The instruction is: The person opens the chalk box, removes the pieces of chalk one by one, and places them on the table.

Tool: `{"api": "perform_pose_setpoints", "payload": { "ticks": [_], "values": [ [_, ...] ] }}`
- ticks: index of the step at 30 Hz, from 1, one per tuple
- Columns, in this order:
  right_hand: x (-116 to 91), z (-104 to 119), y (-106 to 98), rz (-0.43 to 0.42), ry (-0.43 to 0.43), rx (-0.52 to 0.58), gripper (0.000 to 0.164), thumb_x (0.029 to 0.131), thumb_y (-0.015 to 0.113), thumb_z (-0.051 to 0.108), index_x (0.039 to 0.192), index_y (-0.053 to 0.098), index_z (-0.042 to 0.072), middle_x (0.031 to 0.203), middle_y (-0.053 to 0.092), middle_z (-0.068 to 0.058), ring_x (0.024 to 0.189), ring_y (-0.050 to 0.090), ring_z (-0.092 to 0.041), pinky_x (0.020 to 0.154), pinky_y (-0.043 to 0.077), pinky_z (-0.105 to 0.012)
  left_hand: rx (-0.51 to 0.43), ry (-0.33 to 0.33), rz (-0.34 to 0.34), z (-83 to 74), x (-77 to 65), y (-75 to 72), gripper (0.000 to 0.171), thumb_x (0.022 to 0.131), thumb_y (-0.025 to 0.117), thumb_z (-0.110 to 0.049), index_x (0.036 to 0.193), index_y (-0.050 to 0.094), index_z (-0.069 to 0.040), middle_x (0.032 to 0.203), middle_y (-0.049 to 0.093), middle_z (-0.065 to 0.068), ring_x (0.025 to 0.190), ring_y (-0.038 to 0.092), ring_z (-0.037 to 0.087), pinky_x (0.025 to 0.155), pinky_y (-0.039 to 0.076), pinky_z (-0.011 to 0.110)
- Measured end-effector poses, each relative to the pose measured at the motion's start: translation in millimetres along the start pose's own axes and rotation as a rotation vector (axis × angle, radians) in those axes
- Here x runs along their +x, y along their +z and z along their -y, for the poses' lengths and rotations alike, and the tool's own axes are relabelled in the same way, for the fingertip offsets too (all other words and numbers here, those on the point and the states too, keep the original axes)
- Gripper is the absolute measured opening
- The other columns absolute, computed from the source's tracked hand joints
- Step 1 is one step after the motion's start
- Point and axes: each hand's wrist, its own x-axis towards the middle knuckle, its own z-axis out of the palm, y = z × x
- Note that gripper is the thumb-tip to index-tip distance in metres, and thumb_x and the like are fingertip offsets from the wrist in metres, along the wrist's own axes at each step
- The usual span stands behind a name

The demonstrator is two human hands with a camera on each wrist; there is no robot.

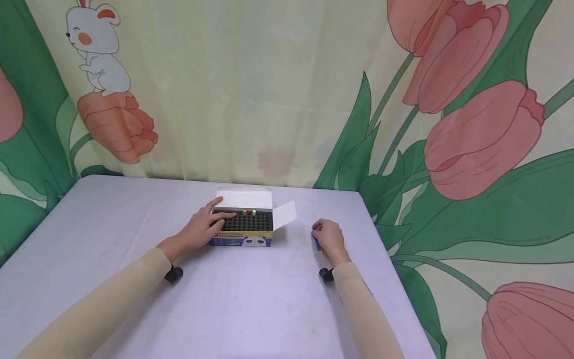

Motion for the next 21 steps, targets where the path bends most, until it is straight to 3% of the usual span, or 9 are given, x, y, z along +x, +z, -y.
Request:
{"api": "perform_pose_setpoints", "payload": {
  "ticks": [21],
  "values": [
    [-0.7, 4.4, -3.1, 0.028, 0.038, -0.002, 0.027, 0.097, 0.072, 0.026, 0.114, 0.072, 0.005, 0.108, 0.07, -0.015, 0.092, 0.063, -0.026, 0.077, 0.053, -0.037, -0.001, -0.006, 0.018, -1.2, -0.3, -2.1, 0.042, 0.11, 0.038, -0.034, 0.143, 0.065, -0.032, 0.174, 0.013, 0.009, 0.132, 0.046, 0.051, 0.102, 0.033, 0.07]
  ]
}}
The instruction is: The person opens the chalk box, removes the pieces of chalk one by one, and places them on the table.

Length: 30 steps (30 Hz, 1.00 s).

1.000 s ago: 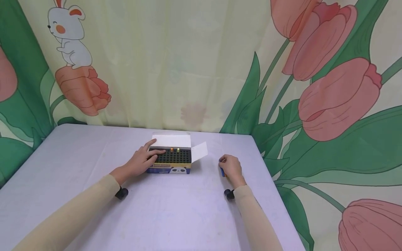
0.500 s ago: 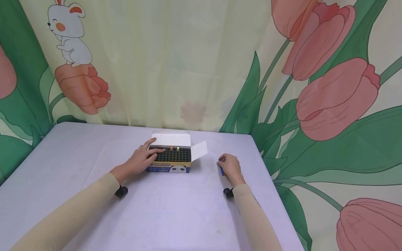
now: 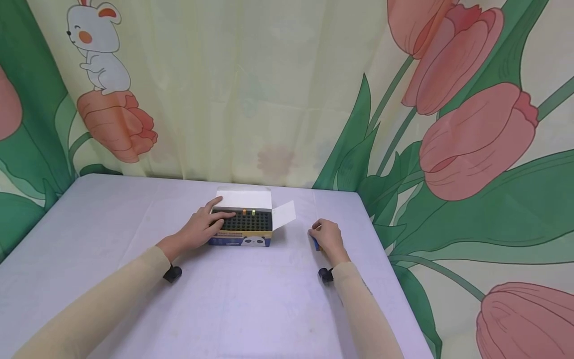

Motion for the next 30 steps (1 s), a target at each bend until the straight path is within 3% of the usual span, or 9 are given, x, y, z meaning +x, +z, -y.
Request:
{"api": "perform_pose_setpoints", "payload": {
  "ticks": [7, 16, 24, 30],
  "values": [
    [-2, 1, -10, -0.065, 0.02, 0.054, 0.03, 0.1, 0.068, 0.031, 0.116, 0.071, 0.006, 0.113, 0.07, -0.016, 0.095, 0.063, -0.027, 0.078, 0.054, -0.036, -0.005, 0.005, 0.003, -0.1, 1.8, 0.8, 0.043, 0.11, 0.036, -0.035, 0.143, 0.065, -0.033, 0.174, 0.012, 0.008, 0.135, 0.043, 0.053, 0.104, 0.031, 0.073],
    [-4, 16, -30, -0.219, -0.095, 0.23, 0.035, 0.102, 0.064, 0.035, 0.122, 0.071, 0.007, 0.111, 0.076, -0.016, 0.098, 0.072, -0.03, 0.086, 0.056, -0.044, -0.002, 0.007, -0.002, 1.6, 0.9, 1.8, 0.043, 0.11, 0.036, -0.034, 0.143, 0.065, -0.031, 0.174, 0.013, 0.009, 0.133, 0.045, 0.052, 0.103, 0.031, 0.073],
    [-7, 52, -55, -0.395, -0.234, 0.426, 0.035, 0.101, 0.067, 0.038, 0.122, 0.072, 0.01, 0.11, 0.078, -0.013, 0.1, 0.075, -0.029, 0.09, 0.057, -0.047, 0.0, 0.002, 0.009, 0.9, 1.5, 0.1, 0.043, 0.11, 0.037, -0.034, 0.143, 0.064, -0.033, 0.174, 0.012, 0.008, 0.134, 0.044, 0.053, 0.104, 0.031, 0.074],
    [-18, 91, -56, -0.422, -0.336, 0.537, 0.033, 0.099, 0.071, 0.035, 0.12, 0.073, 0.01, 0.106, 0.079, -0.011, 0.095, 0.077, -0.023, 0.088, 0.059, -0.04, 0.02, 0.003, 0.014, 0.0, 0.8, -0.6, 0.043, 0.11, 0.037, -0.034, 0.144, 0.064, -0.033, 0.174, 0.013, 0.009, 0.131, 0.046, 0.052, 0.099, 0.034, 0.07]
  ]
}}
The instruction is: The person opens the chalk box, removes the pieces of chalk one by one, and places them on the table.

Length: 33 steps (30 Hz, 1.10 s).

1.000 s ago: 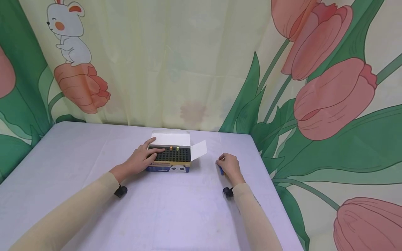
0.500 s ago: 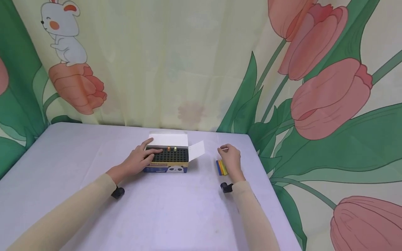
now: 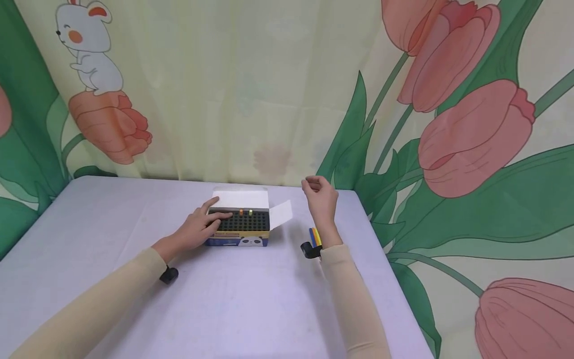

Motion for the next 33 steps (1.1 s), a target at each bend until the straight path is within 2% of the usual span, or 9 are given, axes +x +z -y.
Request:
{"api": "perform_pose_setpoints", "payload": {
  "ticks": [5, 9, 18, 24, 27, 33],
  "values": [
    [-9, 20, 22, 0.063, -0.041, 0.03, 0.03, 0.098, 0.073, 0.029, 0.119, 0.073, 0.007, 0.103, 0.079, -0.012, 0.094, 0.077, -0.024, 0.087, 0.059, -0.04, -0.021, 0.001, 0.002, -1.2, -0.4, 0.3, 0.043, 0.11, 0.037, -0.033, 0.143, 0.064, -0.032, 0.174, 0.013, 0.009, 0.132, 0.045, 0.053, 0.099, 0.033, 0.07],
    [-21, 29, 45, 0.131, -0.052, -0.007, 0.026, 0.097, 0.074, 0.027, 0.116, 0.074, 0.009, 0.101, 0.08, -0.01, 0.094, 0.077, -0.024, 0.087, 0.059, -0.042, -0.02, 0.006, -0.008, -0.5, 0.2, 1.3, 0.043, 0.11, 0.037, -0.033, 0.142, 0.065, -0.032, 0.173, 0.014, 0.009, 0.132, 0.045, 0.053, 0.099, 0.033, 0.071],
    [-46, 28, 88, 0.292, -0.027, -0.086, 0.027, 0.095, 0.077, 0.023, 0.118, 0.073, 0.008, 0.103, 0.079, -0.007, 0.096, 0.076, -0.022, 0.082, 0.06, -0.04, -0.013, 0.007, -0.009, -3.3, 2.9, 2.4, 0.043, 0.11, 0.037, -0.033, 0.142, 0.065, -0.032, 0.173, 0.015, 0.01, 0.132, 0.046, 0.052, 0.102, 0.033, 0.074],
    [-55, 22, 102, 0.406, 0.019, -0.219, 0.02, 0.094, 0.077, 0.019, 0.112, 0.074, 0.011, 0.102, 0.078, -0.006, 0.094, 0.075, -0.021, 0.076, 0.059, -0.036, -0.009, 0.003, -0.014, -3.3, 2.9, 1.9, 0.043, 0.109, 0.038, -0.032, 0.142, 0.066, -0.032, 0.173, 0.016, 0.011, 0.13, 0.047, 0.052, 0.102, 0.034, 0.074],
    [-56, 21, 106, 0.421, 0.022, -0.292, 0.017, 0.094, 0.078, 0.017, 0.11, 0.074, 0.012, 0.102, 0.078, -0.006, 0.094, 0.074, -0.021, 0.076, 0.059, -0.036, -0.006, 0.002, -0.015, -2.8, 2.8, 1.9, 0.043, 0.109, 0.039, -0.032, 0.142, 0.066, -0.032, 0.173, 0.016, 0.01, 0.13, 0.047, 0.052, 0.102, 0.034, 0.073],
    [-58, 20, 113, 0.451, 0.021, -0.34, 0.016, 0.094, 0.076, 0.012, 0.11, 0.072, 0.009, 0.104, 0.077, -0.008, 0.095, 0.075, -0.02, 0.077, 0.06, -0.034, 0.002, -0.003, -0.021, -2.6, 0.3, -0.1, 0.043, 0.109, 0.039, -0.03, 0.141, 0.066, -0.03, 0.173, 0.017, 0.012, 0.128, 0.048, 0.053, 0.1, 0.036, 0.072]
  ]
}}
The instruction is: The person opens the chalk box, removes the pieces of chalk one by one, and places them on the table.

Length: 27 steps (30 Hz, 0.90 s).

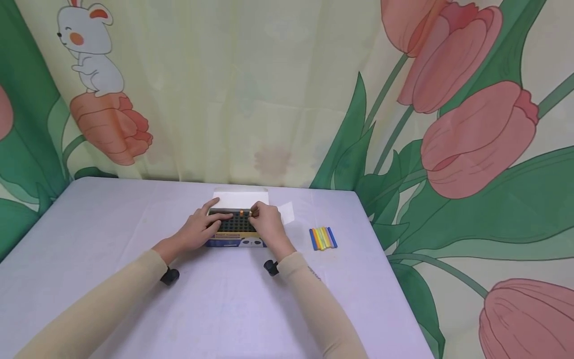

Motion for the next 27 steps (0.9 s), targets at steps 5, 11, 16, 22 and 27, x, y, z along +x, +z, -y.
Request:
{"api": "perform_pose_setpoints", "payload": {
  "ticks": [5, 11, 16, 22, 27],
  "values": [
    [3.4, 0.0, 5.9, -0.007, -0.022, -0.036, 0.013, 0.095, 0.075, 0.01, 0.107, 0.071, 0.009, 0.099, 0.077, -0.007, 0.086, 0.073, -0.017, 0.072, 0.058, -0.031, -0.015, -0.008, -0.007, -0.6, -2.6, -0.8, 0.043, 0.109, 0.039, -0.032, 0.142, 0.066, -0.029, 0.172, 0.017, 0.012, 0.13, 0.047, 0.053, 0.102, 0.033, 0.074],
    [4.9, -2.2, 9.4, -0.013, -0.047, -0.094, 0.007, 0.098, 0.072, 0.011, 0.103, 0.069, 0.011, 0.095, 0.077, -0.008, 0.078, 0.071, -0.016, 0.063, 0.054, -0.028, -0.014, 0.003, -0.008, 1.0, -2.9, 1.7, 0.045, 0.108, 0.037, -0.031, 0.142, 0.066, -0.028, 0.172, 0.018, 0.014, 0.129, 0.047, 0.055, 0.101, 0.033, 0.076],
    [4.6, -2.8, 7.8, -0.059, -0.104, -0.176, 0.003, 0.099, 0.071, 0.014, 0.1, 0.068, 0.014, 0.1, 0.079, -0.009, 0.078, 0.072, -0.017, 0.06, 0.05, -0.027, -0.019, -0.003, 0.004, 1.8, -0.4, 0.6, 0.044, 0.109, 0.036, -0.033, 0.142, 0.065, -0.031, 0.173, 0.015, 0.011, 0.133, 0.045, 0.054, 0.104, 0.031, 0.076],
    [7.1, -2.9, 5.2, -0.036, -0.126, -0.239, 0.004, 0.101, 0.069, 0.017, 0.104, 0.066, 0.016, 0.103, 0.08, -0.008, 0.069, 0.066, -0.016, 0.056, 0.045, -0.025, -0.01, -0.003, 0.0, 1.8, 2.0, -0.3, 0.044, 0.109, 0.037, -0.032, 0.142, 0.066, -0.031, 0.173, 0.017, 0.011, 0.129, 0.048, 0.053, 0.103, 0.033, 0.074],
    [8.0, -5.1, 3.5, -0.027, -0.121, -0.236, 0.004, 0.101, 0.067, 0.019, 0.104, 0.066, 0.018, 0.105, 0.08, -0.006, 0.082, 0.072, -0.017, 0.064, 0.051, -0.029, -0.009, 0.003, -0.002, 0.7, 1.9, -0.1, 0.045, 0.108, 0.037, -0.031, 0.142, 0.066, -0.029, 0.172, 0.018, 0.012, 0.126, 0.049, 0.053, 0.101, 0.036, 0.072]
  ]
}}
